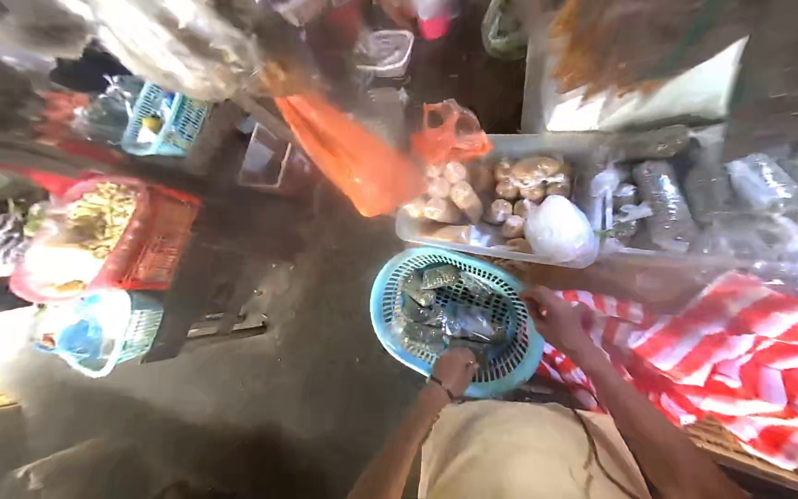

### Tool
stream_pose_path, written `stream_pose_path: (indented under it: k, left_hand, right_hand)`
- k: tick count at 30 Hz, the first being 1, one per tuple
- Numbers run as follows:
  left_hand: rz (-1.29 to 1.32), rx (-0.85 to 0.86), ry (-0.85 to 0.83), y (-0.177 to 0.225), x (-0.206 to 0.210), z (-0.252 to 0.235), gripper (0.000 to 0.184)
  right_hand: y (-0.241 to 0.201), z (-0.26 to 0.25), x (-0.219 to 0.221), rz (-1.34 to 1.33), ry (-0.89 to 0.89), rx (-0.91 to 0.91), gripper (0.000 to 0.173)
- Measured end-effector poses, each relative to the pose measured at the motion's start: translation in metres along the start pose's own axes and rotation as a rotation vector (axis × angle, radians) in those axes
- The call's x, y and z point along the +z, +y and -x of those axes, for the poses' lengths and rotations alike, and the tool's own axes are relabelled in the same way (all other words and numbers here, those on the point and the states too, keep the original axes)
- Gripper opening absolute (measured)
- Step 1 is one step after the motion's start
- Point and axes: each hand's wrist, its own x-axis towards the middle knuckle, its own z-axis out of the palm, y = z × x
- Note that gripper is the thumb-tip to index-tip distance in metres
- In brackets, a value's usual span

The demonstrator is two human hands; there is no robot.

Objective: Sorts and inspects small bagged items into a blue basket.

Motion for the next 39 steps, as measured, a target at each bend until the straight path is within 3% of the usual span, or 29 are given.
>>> stream_pose_path:
  k: [3, 6, 9, 12, 16, 19, 24, 30, 32, 34, 37, 39]
  left_hand:
    - [-0.226, -0.284, 0.006, -0.030, -0.023, -0.004, 0.043]
    - [-0.308, -0.341, 0.088, -0.067, -0.031, -0.022, 0.046]
    - [-0.376, -0.336, 0.119, -0.100, -0.032, -0.053, 0.060]
    - [-0.404, -0.394, 0.023, -0.116, -0.030, -0.079, 0.077]
    - [-0.496, -0.397, -0.034, -0.114, -0.032, -0.097, 0.061]
    - [-0.476, -0.353, -0.053, -0.116, -0.032, -0.095, 0.062]
    - [-0.517, -0.266, -0.094, -0.108, -0.031, -0.079, 0.086]
    - [-0.584, -0.343, -0.110, -0.052, -0.061, -0.013, 0.082]
    - [-0.465, -0.408, -0.080, -0.048, -0.083, 0.013, 0.083]
    - [-0.131, -0.351, 0.000, -0.062, -0.103, 0.035, 0.081]
    - [0.557, -0.056, 0.155, -0.092, -0.110, 0.061, 0.065]
    - [0.970, 0.150, 0.247, -0.096, -0.108, 0.071, 0.068]
  right_hand:
    - [-0.020, -0.024, 0.059, 0.088, -0.388, 0.041, 0.031]
    - [-0.024, -0.041, 0.119, 0.164, -0.679, 0.088, 0.040]
    - [-0.023, -0.050, 0.173, -0.023, -0.569, 0.131, 0.038]
    - [-0.029, -0.074, 0.212, -0.237, -0.392, 0.344, 0.048]
    - [-0.021, -0.101, 0.245, -0.078, -0.497, 0.508, 0.077]
    - [-0.013, -0.109, 0.253, -0.032, -0.595, 0.525, 0.083]
    - [0.015, -0.098, 0.242, -0.036, -0.750, 0.508, 0.093]
    - [0.005, -0.082, 0.231, 0.053, -0.703, 0.470, 0.092]
    - [0.006, -0.076, 0.235, 0.110, -0.678, 0.429, 0.100]
    - [0.006, -0.072, 0.238, 0.147, -0.637, 0.395, 0.095]
    - [0.006, -0.064, 0.231, 0.101, -0.585, 0.311, 0.087]
    - [0.008, -0.058, 0.213, 0.014, -0.528, 0.209, 0.088]
